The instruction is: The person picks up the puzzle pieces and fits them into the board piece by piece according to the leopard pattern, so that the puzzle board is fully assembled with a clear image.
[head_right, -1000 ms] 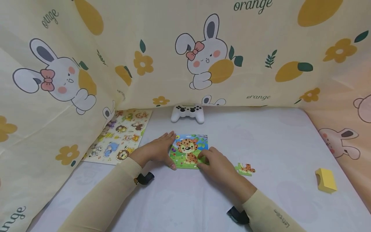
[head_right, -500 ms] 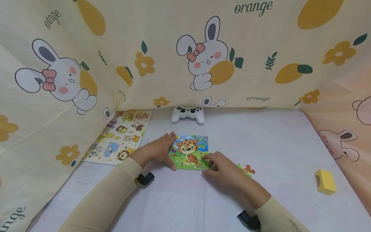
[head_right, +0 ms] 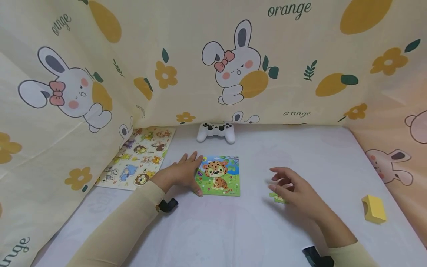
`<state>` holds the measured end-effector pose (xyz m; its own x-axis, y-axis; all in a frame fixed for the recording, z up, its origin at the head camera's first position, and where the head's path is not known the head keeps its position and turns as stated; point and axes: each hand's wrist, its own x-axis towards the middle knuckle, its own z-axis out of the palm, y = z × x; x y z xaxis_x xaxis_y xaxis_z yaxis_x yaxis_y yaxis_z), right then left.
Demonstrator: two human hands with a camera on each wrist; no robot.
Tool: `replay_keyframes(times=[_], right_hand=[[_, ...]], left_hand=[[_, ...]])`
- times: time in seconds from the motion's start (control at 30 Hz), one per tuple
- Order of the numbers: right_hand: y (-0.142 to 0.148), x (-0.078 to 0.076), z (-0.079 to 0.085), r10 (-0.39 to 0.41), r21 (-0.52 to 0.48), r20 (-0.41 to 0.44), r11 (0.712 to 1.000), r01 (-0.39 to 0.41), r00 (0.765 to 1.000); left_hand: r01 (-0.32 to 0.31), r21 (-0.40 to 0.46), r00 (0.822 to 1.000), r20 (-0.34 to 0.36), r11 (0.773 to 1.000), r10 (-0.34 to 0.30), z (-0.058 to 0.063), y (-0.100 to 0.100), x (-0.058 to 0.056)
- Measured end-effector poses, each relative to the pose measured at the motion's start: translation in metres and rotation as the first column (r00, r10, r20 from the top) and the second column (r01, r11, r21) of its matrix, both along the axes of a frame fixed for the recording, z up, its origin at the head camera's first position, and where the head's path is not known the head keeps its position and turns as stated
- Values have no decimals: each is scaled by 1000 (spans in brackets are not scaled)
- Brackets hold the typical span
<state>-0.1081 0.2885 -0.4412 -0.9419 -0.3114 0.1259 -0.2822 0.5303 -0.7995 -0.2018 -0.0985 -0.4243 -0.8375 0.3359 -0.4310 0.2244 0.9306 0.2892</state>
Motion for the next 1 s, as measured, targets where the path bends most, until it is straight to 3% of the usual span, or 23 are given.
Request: replay_keyframes(times=[0.23,0.5,0.73,0.83,1.0], right_hand=[[34,0,-2,-77,-23,-73,997,75,994],[47,-2,0,-82,4,-72,997,83,994],[55,-4,-7,0,87,99,996,-8,995],[54,-4,-12,54,120,111,990,-67,992],[48,-4,-16,76,175,96,980,-92,992]], left_hand=[[26,-64,998,-50,998,-29,0,0,2],[23,-60,999,-48,998,-26,3,1,4],[23,-62,999,-46,998,-26,4,1,4],[24,-59,998,-48,998,-27,4,1,4],[28,-67,998,-45,997,-31,3,0,3]])
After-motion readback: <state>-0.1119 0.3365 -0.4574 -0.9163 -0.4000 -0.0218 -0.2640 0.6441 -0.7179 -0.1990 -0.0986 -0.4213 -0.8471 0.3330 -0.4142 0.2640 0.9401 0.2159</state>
